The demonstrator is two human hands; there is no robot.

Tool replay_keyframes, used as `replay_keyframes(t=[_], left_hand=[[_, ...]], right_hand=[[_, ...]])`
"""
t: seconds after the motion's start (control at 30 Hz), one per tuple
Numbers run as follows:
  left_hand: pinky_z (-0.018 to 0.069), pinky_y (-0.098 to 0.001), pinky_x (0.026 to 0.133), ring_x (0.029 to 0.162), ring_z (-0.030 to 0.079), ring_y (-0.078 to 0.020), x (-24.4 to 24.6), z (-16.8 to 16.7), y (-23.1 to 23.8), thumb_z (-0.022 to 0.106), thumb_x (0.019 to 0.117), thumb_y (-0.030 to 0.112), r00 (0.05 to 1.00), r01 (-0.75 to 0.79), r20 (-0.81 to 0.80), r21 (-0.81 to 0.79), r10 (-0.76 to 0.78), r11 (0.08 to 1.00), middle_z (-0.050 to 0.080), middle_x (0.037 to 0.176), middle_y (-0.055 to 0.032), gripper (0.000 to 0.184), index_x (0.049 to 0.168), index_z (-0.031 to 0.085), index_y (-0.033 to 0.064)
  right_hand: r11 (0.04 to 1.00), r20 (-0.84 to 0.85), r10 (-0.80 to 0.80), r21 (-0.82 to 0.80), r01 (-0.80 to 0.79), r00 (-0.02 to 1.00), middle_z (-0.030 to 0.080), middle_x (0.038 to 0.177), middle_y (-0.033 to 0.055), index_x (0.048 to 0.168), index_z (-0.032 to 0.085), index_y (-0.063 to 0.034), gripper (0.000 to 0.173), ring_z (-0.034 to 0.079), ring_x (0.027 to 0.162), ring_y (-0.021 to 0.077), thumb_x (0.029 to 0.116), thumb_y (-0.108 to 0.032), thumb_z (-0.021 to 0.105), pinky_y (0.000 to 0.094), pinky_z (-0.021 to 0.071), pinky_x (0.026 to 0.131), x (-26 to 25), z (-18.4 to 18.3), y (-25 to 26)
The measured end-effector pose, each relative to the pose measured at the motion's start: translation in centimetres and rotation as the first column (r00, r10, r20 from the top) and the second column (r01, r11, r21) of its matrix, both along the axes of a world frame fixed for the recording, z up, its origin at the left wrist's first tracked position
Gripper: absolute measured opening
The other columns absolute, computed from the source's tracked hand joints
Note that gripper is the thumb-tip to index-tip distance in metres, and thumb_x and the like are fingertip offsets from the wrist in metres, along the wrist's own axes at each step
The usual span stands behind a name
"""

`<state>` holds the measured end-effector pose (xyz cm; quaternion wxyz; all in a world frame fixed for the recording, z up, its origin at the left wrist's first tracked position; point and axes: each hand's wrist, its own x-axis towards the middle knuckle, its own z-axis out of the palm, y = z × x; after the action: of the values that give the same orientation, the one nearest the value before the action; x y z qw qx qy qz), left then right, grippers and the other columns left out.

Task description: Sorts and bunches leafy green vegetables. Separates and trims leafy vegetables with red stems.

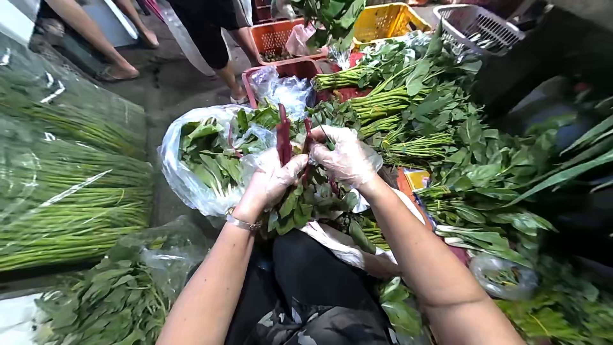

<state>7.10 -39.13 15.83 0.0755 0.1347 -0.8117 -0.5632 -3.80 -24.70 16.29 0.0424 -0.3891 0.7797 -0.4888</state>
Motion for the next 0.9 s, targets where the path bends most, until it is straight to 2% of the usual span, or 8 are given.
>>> replay_keyframes(t=[0.1,0.13,0.27,0.43,0.53,0.7,0.8,0.9], left_hand=[[0.0473,-0.0216,0.058,0.062,0.054,-0.0032,0.2,0.9,-0.2,0.063,0.1001,0.015,0.996,0.081,-0.02,-0.129,-0.084,0.988,0.063,0.081,-0.0004,0.02,0.118,0.064,0.0061],[0.0462,-0.0203,0.057,0.06,0.053,-0.0023,0.2,1.2,-0.3,0.063,0.0997,0.013,0.995,0.09,-0.036,-0.122,-0.095,0.988,0.063,0.081,0.0003,0.019,0.118,0.065,0.0065],[0.0403,-0.0145,0.046,0.052,0.048,-0.0002,0.3,1.3,-1.2,0.061,0.0976,0.011,0.986,0.116,-0.129,0.084,-0.104,0.99,0.063,0.081,0.005,0.02,0.117,0.064,0.013],[0.0391,-0.0153,0.045,0.047,0.042,-0.0013,-0.1,0.6,-1.4,0.054,0.102,0.016,0.974,0.078,-0.225,0.236,-0.024,0.968,0.053,0.069,0.0071,0.015,0.115,0.062,0.0162],[0.0481,-0.016,0.054,0.056,0.052,-0.0009,-0.4,0.7,-0.8,0.038,0.1085,0.022,0.98,0.095,-0.199,0.403,-0.014,0.91,0.057,0.074,0.0088,0.02,0.116,0.056,0.0173],[0.0529,-0.0223,0.078,0.09,0.062,-0.0017,0.0,0.5,0.1,0.039,0.1091,0.032,0.987,0.071,-0.158,0.231,-0.035,0.97,0.067,0.112,0.0006,0.04,0.142,0.05,0.0125],[0.0528,-0.0185,0.069,0.078,0.06,-0.0007,0.6,0.6,-0.8,0.04,0.1077,0.029,0.987,0.066,-0.158,0.247,-0.027,0.967,0.063,0.098,0.0031,0.037,0.138,0.049,0.0106],[0.0522,-0.0184,0.067,0.076,0.06,-0.0015,1.1,0.4,-1.5,0.041,0.1069,0.026,0.988,0.082,-0.149,0.239,-0.047,0.968,0.061,0.094,0.0032,0.033,0.134,0.049,0.0083]], right_hand=[[0.991,-0.165,0.003,0.133,0.019,0.986,0.075,0.093,0.0147,0.103,0.076,-0.002,0.021,0.072,0.087,0.0253,0.0899,-0.016,0.067,0.0487,0.0557,0.081,-0.7,1.0,0.5],[0.988,-0.14,0.041,0.152,-0.02,0.989,0.075,0.093,0.0144,0.105,0.076,-0.0015,0.021,0.071,0.086,0.0234,0.0916,-0.014,0.066,0.0466,0.0555,0.081,-1.0,1.7,0.8],[0.99,0.146,0.132,-0.06,-0.125,0.98,0.065,0.08,-0.0041,0.098,0.072,-0.0029,0.011,0.057,0.066,-0.0037,0.0914,-0.004,0.063,0.0161,0.0498,0.063,-1.7,2.8,1.4],[0.99,0.271,0.092,-0.124,-0.06,0.958,0.06,0.068,-0.0093,0.083,0.066,-0.0105,0.009,0.053,0.056,-0.0043,0.0884,-0.003,0.064,0.0145,0.0462,0.053,-1.8,3.4,2.4],[0.996,0.269,0.032,-0.092,-0.008,0.963,0.055,0.062,-0.0091,0.076,0.061,-0.0122,0.015,0.051,0.052,-0.0022,0.0883,-0.005,0.065,0.0173,0.045,0.05,-1.5,3.2,2.0],[0.964,0.438,0.138,-0.267,-0.018,0.888,0.066,0.078,-0.0053,0.096,0.067,-0.0048,0.006,0.06,0.065,-0.001,0.0913,-0.001,0.064,0.0177,0.0533,0.061,1.1,1.5,-1.3],[0.948,0.575,0.164,-0.317,0.034,0.801,0.065,0.077,-0.0047,0.098,0.064,-0.0074,0.009,0.062,0.066,0.002,0.0967,-0.002,0.057,0.02,0.0553,0.061,1.9,1.7,-2.1],[0.946,0.57,0.183,-0.323,0.013,0.801,0.064,0.079,-0.0059,0.098,0.063,-0.0093,0.01,0.061,0.068,0.0011,0.099,-0.004,0.054,0.0188,0.0541,0.062,1.8,2.0,-2.5]])
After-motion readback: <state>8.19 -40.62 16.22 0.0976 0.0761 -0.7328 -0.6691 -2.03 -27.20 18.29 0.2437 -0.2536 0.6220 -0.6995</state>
